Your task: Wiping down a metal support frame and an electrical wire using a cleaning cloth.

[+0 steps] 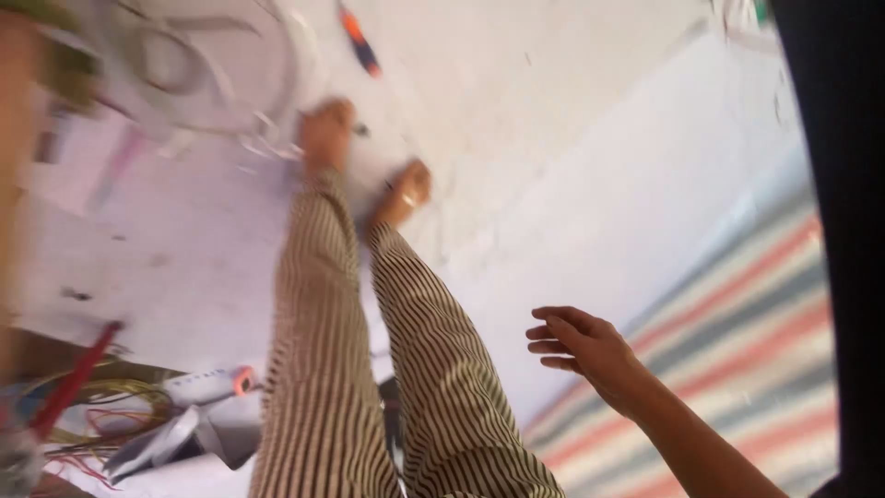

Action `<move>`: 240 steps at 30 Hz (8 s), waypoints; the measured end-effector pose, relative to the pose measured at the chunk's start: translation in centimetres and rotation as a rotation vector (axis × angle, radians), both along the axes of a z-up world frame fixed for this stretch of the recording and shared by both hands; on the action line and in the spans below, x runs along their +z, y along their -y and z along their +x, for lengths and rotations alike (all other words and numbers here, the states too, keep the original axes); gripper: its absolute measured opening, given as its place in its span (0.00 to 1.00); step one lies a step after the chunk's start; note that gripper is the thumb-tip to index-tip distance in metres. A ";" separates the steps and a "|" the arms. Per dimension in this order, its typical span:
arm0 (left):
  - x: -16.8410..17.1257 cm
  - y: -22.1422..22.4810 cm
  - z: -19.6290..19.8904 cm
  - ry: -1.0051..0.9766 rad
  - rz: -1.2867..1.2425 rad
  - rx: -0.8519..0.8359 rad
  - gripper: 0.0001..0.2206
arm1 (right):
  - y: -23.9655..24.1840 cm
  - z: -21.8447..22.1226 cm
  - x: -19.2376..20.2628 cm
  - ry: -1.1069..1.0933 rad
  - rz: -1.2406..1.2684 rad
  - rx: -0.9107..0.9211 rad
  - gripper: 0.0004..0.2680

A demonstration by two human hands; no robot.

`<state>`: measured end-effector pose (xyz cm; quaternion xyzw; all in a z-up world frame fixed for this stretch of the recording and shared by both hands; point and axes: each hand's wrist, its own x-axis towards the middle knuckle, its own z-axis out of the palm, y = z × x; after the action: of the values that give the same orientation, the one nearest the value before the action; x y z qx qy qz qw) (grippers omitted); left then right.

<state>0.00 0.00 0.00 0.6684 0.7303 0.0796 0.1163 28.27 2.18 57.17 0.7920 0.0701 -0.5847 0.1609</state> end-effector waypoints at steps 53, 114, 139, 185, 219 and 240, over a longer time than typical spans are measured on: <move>82.6 -28.5 33.9 0.599 -0.845 -0.562 0.18 | -17.8 18.1 20.4 -0.544 0.758 -1.446 0.23; 85.6 -65.7 79.3 1.018 0.341 -1.022 0.18 | -44.4 52.9 27.0 0.372 1.070 -0.220 0.17; 83.0 -65.7 78.5 1.079 0.441 -1.003 0.16 | -44.1 52.1 28.7 0.343 0.949 -0.202 0.16; 78.1 -63.8 76.7 1.015 -0.015 -0.779 0.07 | -43.1 52.0 30.3 0.282 0.821 -0.062 0.15; 72.1 -66.6 80.8 0.708 -0.233 -0.725 0.12 | -39.2 52.4 27.4 0.260 0.807 -0.119 0.16; 77.4 -66.7 80.3 0.727 -0.282 -0.767 0.15 | -48.1 53.0 30.6 0.415 1.175 -0.132 0.22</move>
<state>80.26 66.66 77.36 0.7942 0.3503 0.1585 0.4704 81.31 50.26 87.75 0.8479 0.2981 -0.2912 -0.3279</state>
